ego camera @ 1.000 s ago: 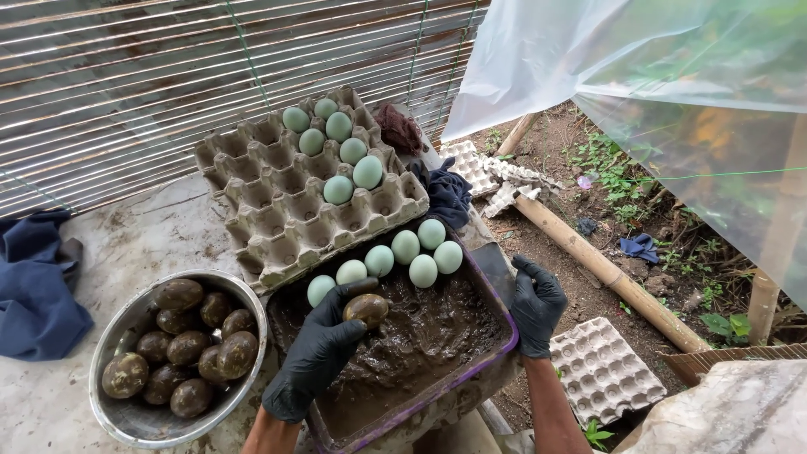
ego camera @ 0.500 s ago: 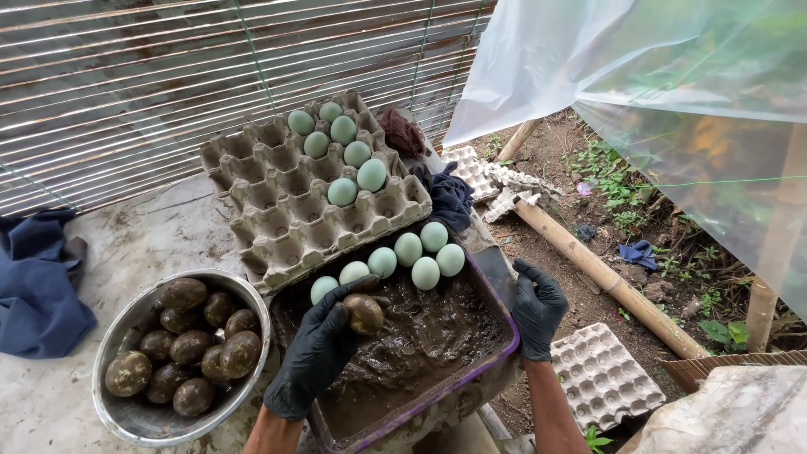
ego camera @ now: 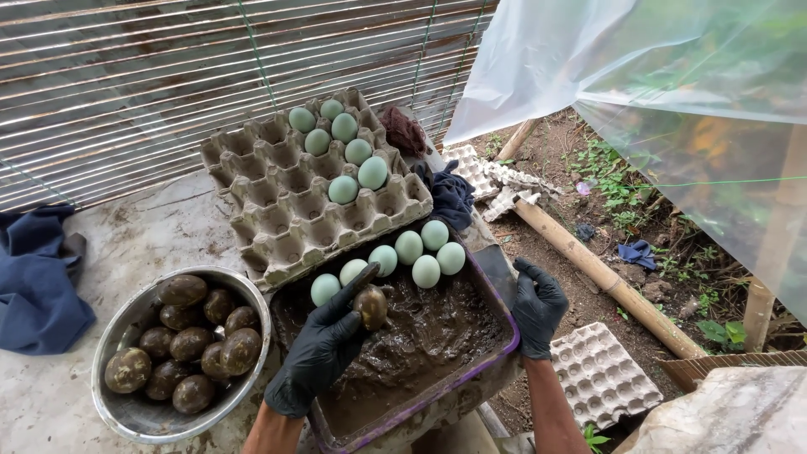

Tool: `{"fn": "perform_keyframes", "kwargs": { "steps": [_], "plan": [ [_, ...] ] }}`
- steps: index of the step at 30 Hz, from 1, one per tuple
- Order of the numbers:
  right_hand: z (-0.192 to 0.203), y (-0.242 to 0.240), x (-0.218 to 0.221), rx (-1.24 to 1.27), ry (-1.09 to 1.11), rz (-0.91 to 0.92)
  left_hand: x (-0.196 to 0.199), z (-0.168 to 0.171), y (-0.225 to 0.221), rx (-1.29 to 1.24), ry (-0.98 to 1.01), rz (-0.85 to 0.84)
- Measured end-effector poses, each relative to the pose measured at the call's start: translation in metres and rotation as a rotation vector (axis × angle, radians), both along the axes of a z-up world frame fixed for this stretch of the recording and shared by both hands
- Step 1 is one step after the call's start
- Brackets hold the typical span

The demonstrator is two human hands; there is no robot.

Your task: A person is coating duck eggs with a mud mixture, likely for the process of making salted eggs.

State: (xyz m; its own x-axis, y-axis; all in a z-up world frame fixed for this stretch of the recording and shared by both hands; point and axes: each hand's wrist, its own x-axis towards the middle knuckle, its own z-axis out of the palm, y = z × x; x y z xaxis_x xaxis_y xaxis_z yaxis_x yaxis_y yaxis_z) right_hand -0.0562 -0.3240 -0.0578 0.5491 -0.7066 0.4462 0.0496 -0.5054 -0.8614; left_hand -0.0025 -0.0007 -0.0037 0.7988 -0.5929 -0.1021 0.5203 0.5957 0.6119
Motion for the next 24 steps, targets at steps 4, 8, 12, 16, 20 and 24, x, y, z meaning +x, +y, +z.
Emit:
{"fn": "perform_keyframes", "kwargs": {
  "steps": [4, 8, 12, 16, 20, 24],
  "plan": [
    [-0.003, -0.003, 0.000, 0.015, 0.023, -0.005, 0.004, 0.004, 0.000, 0.054, 0.000, 0.020],
    [0.001, 0.002, 0.001, 0.031, 0.054, -0.021, 0.008, 0.000, 0.000, 0.047, -0.013, 0.160],
    [0.002, 0.007, 0.001, 0.082, 0.055, -0.049, 0.001, 0.026, 0.001, 0.001, 0.015, 0.242],
    [0.002, 0.007, 0.002, 0.053, 0.080, -0.051, -0.001, 0.025, 0.005, -0.001, 0.047, 0.209],
    [0.006, 0.010, 0.003, 0.045, 0.077, -0.051, -0.001, 0.017, 0.006, 0.014, 0.071, 0.236],
    [-0.002, 0.005, 0.004, 0.020, 0.076, -0.055, 0.002, 0.010, 0.003, 0.070, 0.006, 0.226]
  ]
}}
